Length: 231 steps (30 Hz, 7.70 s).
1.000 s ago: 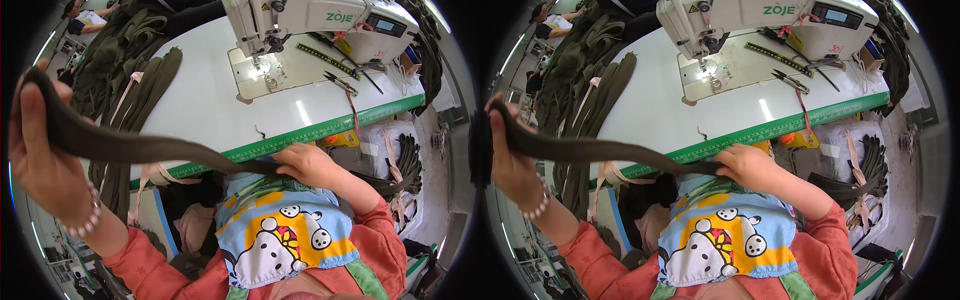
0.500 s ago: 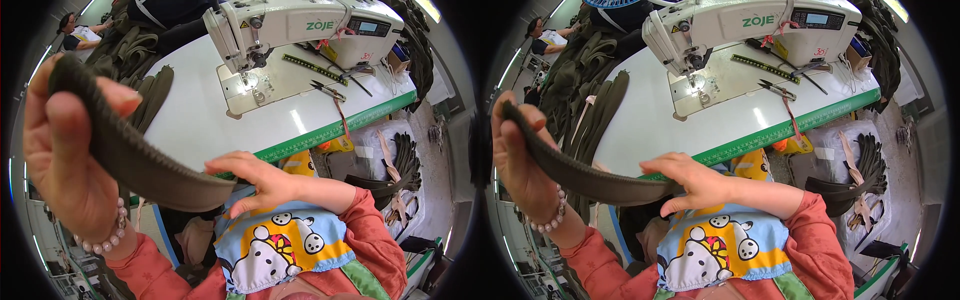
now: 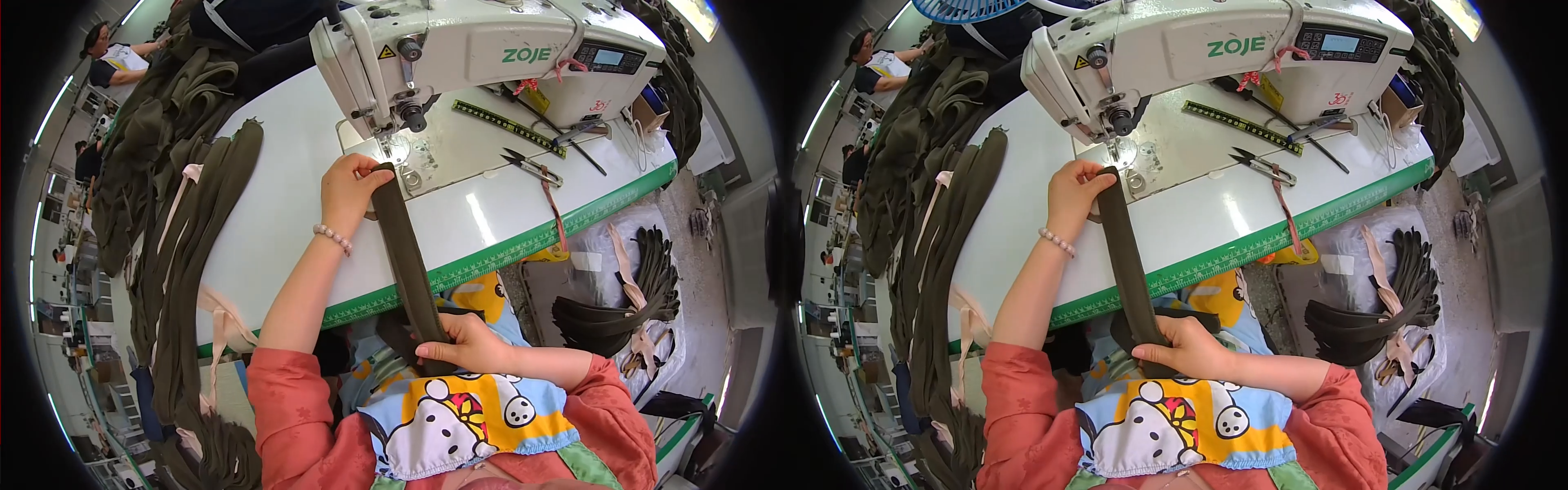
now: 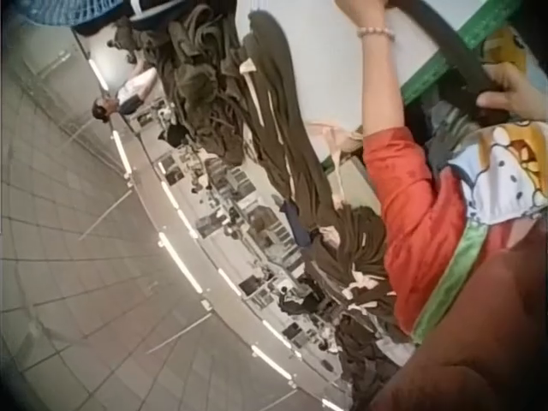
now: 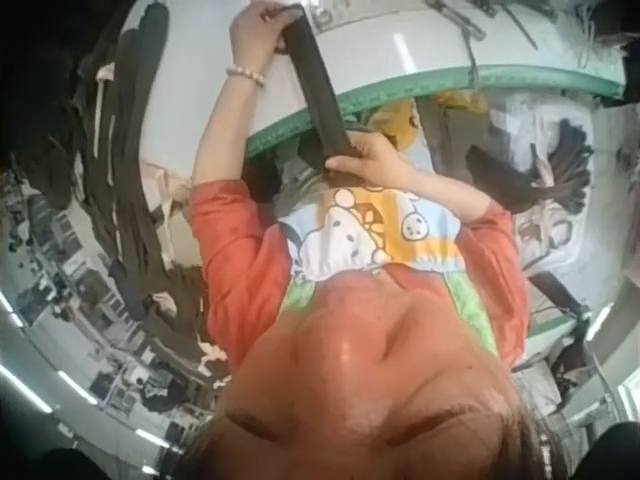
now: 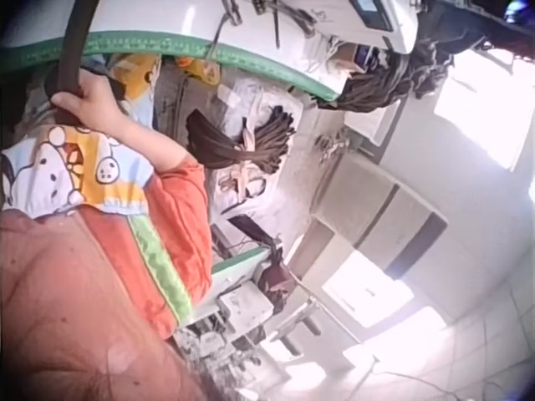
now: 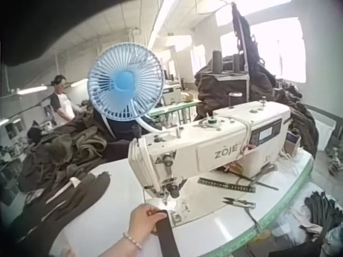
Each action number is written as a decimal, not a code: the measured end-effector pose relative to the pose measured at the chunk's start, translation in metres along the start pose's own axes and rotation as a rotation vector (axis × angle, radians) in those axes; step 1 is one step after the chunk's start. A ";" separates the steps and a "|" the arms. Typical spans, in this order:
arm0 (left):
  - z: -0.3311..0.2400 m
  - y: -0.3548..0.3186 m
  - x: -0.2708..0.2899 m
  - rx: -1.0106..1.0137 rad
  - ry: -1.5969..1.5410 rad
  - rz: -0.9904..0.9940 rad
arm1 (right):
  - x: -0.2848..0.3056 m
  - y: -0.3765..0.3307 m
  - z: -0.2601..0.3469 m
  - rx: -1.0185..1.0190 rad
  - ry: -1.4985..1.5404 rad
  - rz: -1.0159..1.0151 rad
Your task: Sewing and aligning fabric straps using an industrial sewing machine.
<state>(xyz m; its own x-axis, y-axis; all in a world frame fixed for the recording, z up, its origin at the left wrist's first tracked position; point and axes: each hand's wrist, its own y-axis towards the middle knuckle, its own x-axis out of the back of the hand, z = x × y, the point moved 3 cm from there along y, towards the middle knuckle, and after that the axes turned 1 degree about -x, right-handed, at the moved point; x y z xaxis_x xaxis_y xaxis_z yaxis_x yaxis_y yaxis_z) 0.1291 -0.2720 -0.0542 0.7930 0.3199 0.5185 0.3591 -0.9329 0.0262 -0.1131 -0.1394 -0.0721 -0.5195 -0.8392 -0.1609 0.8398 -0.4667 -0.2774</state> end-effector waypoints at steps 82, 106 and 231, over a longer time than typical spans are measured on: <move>-0.017 -0.037 -0.002 -0.580 0.558 0.058 | 0.172 0.069 0.093 0.189 -1.038 -0.759; -0.016 -0.038 -0.002 -0.591 0.560 0.068 | 0.142 0.128 0.109 0.252 -0.606 -0.485; -0.019 -0.615 0.371 0.119 0.868 -2.046 | 0.198 0.171 0.081 0.693 -0.999 -0.474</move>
<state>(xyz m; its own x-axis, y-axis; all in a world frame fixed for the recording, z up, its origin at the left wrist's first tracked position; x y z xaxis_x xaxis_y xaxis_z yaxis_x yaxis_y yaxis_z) 0.1925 0.4171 0.1384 -0.9202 0.3913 0.0005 0.2111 0.4952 0.8427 -0.0598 -0.4083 -0.0748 -0.6963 -0.2578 0.6698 0.6704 -0.5668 0.4788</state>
